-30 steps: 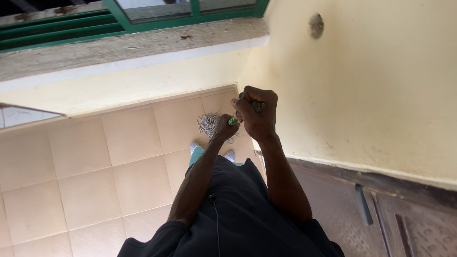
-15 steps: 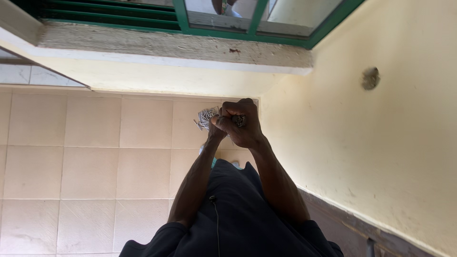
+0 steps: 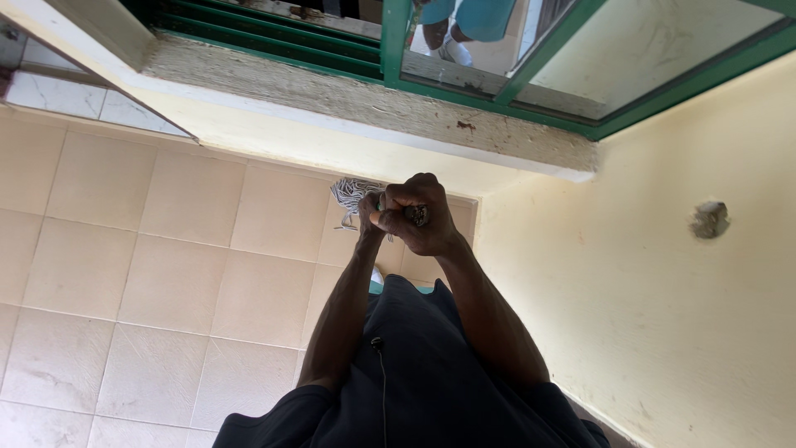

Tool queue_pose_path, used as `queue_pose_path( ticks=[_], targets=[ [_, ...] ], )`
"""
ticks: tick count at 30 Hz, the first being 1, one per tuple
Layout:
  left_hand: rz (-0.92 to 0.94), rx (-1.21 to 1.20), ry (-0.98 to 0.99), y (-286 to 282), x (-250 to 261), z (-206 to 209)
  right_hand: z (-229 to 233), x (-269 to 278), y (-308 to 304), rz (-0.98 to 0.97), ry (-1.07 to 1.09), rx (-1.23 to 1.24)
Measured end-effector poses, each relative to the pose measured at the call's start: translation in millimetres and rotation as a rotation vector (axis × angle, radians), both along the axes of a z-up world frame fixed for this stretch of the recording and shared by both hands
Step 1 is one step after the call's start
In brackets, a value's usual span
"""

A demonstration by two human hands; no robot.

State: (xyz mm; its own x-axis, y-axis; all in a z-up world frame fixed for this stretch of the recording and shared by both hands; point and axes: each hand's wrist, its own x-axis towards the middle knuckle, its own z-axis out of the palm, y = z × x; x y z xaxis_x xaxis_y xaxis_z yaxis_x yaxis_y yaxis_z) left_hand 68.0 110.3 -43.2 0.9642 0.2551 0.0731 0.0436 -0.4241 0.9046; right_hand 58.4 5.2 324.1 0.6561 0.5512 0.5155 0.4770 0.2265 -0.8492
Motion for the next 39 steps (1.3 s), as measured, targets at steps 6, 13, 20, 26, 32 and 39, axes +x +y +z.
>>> queue_pose_path(
  ticks=[6,13,20,26,32,39],
  targets=[
    [-0.005,0.046,0.135,15,12,18,9,23,25,0.048,0.05,-0.037],
    [0.091,0.091,-0.066,13,26,39,13,50,35,0.096,0.02,-0.125],
    [0.303,0.014,0.089,-5,47,62,20,98,27,0.269,0.03,-0.153],
    [0.617,-0.188,0.029,-40,71,84,26,137,14,0.532,0.122,-0.17],
    [0.8,-0.088,0.153,-69,85,90,33,157,-6,0.662,0.088,-0.211],
    [0.944,-0.138,0.198,-89,101,85,32,178,-17,0.757,0.073,-0.212]
  ],
)
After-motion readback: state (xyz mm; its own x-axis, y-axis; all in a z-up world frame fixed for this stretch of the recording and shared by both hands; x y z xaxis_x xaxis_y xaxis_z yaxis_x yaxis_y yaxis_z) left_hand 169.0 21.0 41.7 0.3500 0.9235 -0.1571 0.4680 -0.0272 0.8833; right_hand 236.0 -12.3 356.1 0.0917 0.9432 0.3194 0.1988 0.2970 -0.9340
